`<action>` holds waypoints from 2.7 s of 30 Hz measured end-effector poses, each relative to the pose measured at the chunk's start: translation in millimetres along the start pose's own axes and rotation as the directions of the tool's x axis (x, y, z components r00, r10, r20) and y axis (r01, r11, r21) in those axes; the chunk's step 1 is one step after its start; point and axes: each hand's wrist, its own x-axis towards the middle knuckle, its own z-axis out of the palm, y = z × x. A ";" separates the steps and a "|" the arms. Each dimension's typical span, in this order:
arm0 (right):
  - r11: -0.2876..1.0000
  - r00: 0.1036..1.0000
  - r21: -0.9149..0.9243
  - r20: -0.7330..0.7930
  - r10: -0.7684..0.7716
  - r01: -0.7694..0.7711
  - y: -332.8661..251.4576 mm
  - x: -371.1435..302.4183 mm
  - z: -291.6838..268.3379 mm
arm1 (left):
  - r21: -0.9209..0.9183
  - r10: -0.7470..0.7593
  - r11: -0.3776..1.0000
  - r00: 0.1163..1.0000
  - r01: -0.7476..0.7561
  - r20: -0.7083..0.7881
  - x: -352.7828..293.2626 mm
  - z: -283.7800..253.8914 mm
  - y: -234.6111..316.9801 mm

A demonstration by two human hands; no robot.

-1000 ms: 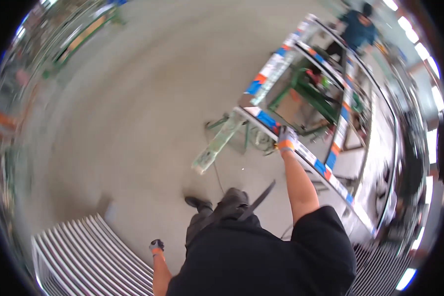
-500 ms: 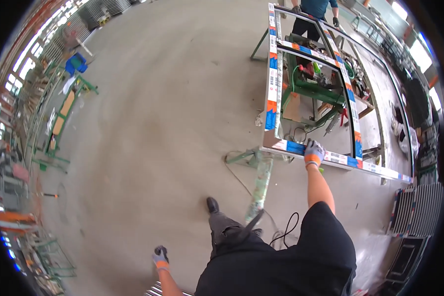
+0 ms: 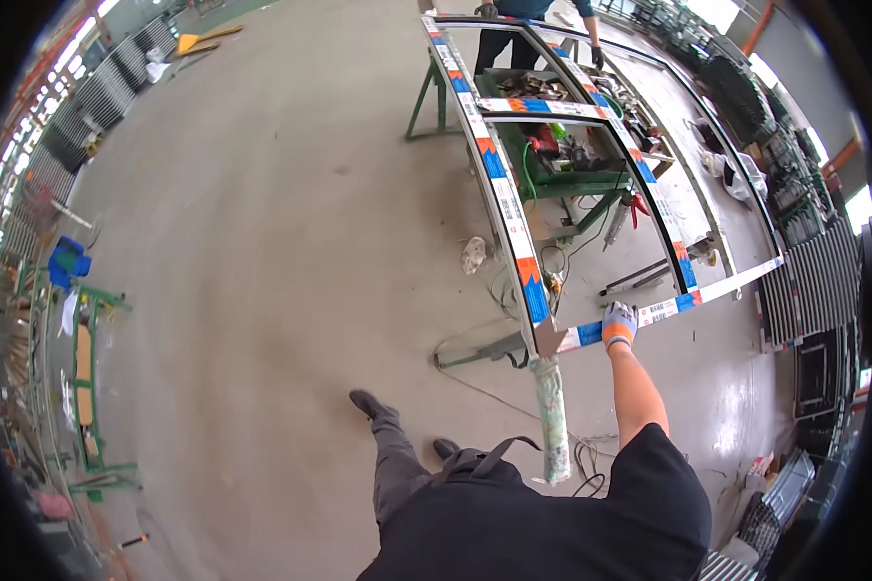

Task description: Assemble and seal a metal window or door frame using power tools and sealant.

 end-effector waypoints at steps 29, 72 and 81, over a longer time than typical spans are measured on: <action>0.717 0.770 0.391 -0.030 0.637 -0.577 -268.2 202.1 -17.9 | 0.542 0.264 0.694 0.868 -0.474 0.421 348.9 436.9 853.8; 0.296 0.311 0.129 0.123 0.942 -0.947 -463.1 468.7 6.3 | -0.835 -0.846 -0.529 0.019 -0.154 0.532 289.0 1444.2 1148.4; 0.184 0.188 0.039 0.154 0.970 -0.982 -467.7 467.2 4.5 | -0.879 -0.883 -0.467 -0.001 -0.096 0.470 306.1 1461.7 1156.8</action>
